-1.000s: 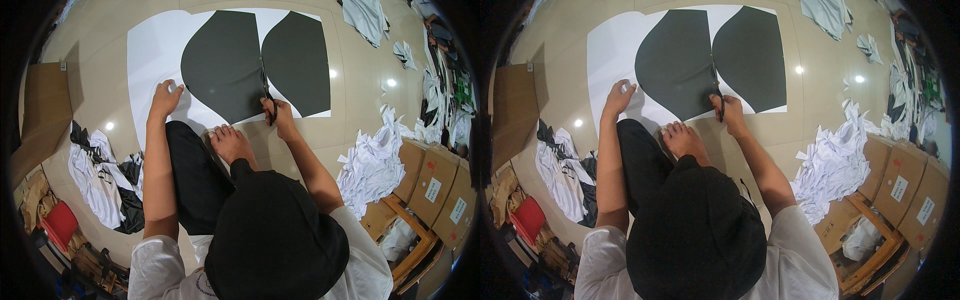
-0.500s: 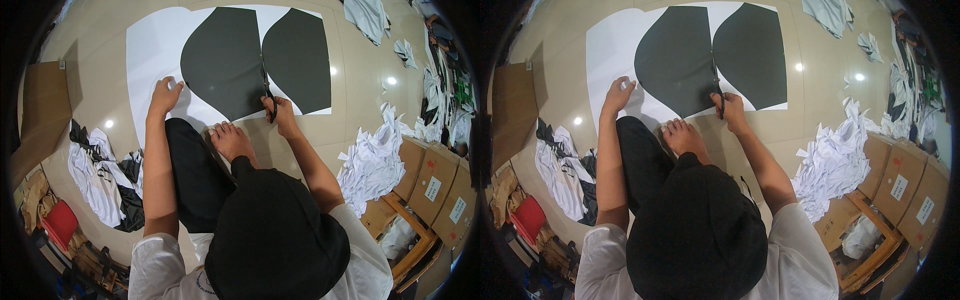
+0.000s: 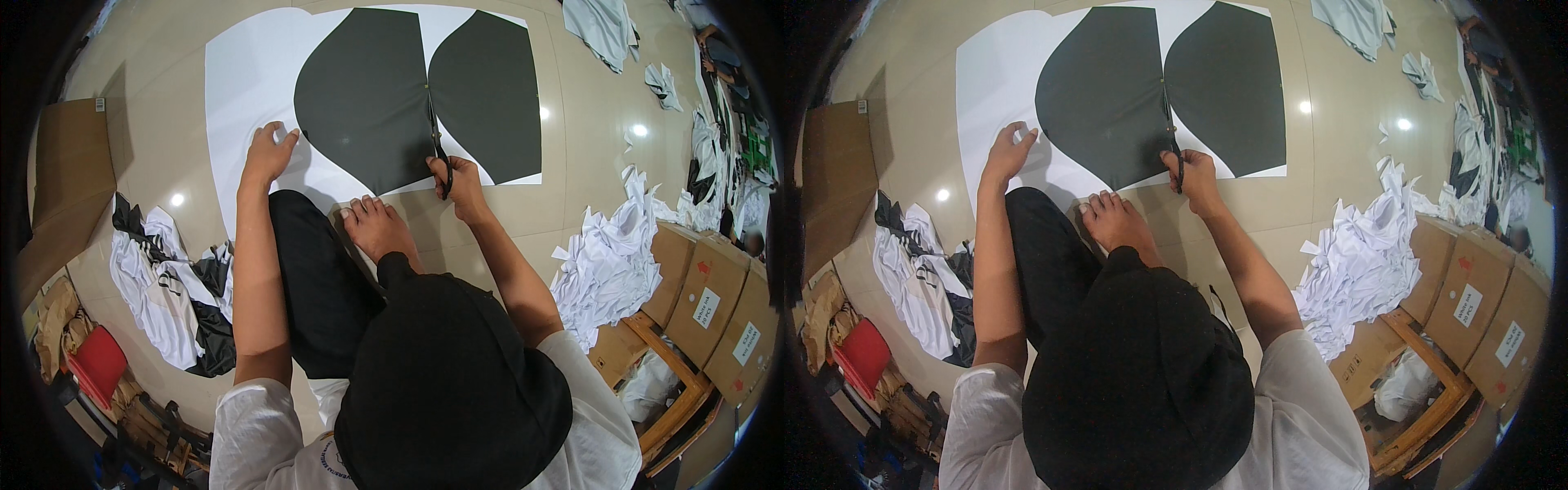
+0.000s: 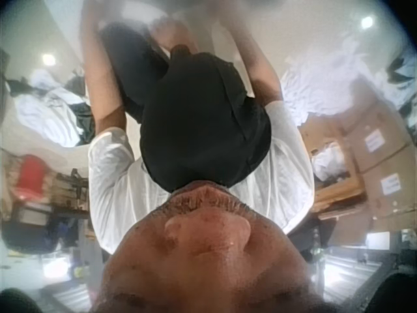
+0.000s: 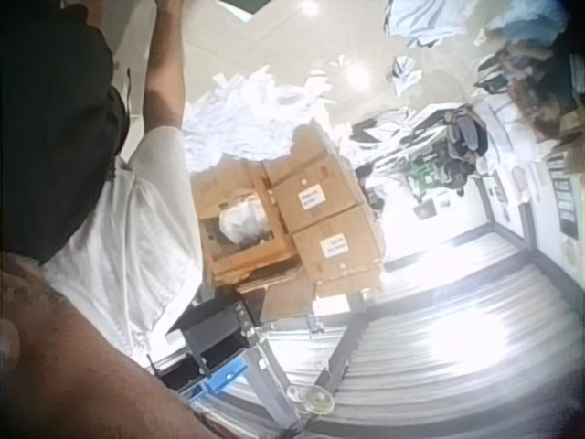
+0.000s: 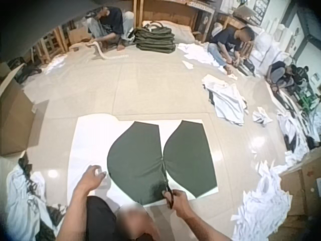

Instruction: The person sits on the floor and uses scissors to cut a dark green fabric piece along a white paper template. They carefully follow the curved outline of the template, adjusting the fabric and scissors as needed to complete the cut.

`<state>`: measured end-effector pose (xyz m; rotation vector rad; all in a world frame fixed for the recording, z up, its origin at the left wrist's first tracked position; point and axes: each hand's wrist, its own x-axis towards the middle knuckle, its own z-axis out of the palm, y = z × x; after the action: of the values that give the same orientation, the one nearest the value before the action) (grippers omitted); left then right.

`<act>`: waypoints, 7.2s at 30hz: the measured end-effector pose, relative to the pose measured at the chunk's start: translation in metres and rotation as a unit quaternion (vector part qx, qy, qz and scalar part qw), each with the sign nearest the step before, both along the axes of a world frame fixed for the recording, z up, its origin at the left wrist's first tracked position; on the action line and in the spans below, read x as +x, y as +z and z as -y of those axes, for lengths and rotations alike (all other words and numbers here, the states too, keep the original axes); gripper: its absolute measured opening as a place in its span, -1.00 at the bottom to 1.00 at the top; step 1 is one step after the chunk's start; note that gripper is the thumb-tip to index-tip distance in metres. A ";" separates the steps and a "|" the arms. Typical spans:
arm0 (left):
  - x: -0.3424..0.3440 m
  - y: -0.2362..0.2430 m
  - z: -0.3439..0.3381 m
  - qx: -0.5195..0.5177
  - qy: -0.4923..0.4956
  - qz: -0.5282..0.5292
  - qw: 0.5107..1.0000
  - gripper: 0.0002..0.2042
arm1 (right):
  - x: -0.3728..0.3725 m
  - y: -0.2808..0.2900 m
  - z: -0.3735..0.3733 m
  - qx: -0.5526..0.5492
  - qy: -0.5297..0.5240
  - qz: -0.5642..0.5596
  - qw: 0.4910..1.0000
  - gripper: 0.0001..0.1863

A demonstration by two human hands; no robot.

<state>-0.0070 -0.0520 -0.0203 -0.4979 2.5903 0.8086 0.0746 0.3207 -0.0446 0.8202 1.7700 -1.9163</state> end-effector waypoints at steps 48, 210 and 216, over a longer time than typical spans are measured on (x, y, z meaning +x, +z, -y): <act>0.001 -0.007 0.005 0.004 -0.009 -0.011 1.000 -0.31 | -0.023 -0.004 0.005 -0.003 -0.005 -0.008 1.000 -0.64; 0.002 -0.004 0.003 0.015 0.009 -0.005 1.000 -0.32 | -0.132 -0.008 0.014 -0.027 0.004 -0.018 0.999 -0.68; 0.002 -0.004 0.004 0.009 0.005 -0.008 1.000 -0.32 | -0.131 -0.013 0.013 -0.026 0.008 -0.031 0.999 -0.68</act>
<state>-0.0050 -0.0555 -0.0247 -0.5005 2.5948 0.8419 -0.0561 0.3077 -0.0575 0.7348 1.7481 -1.9884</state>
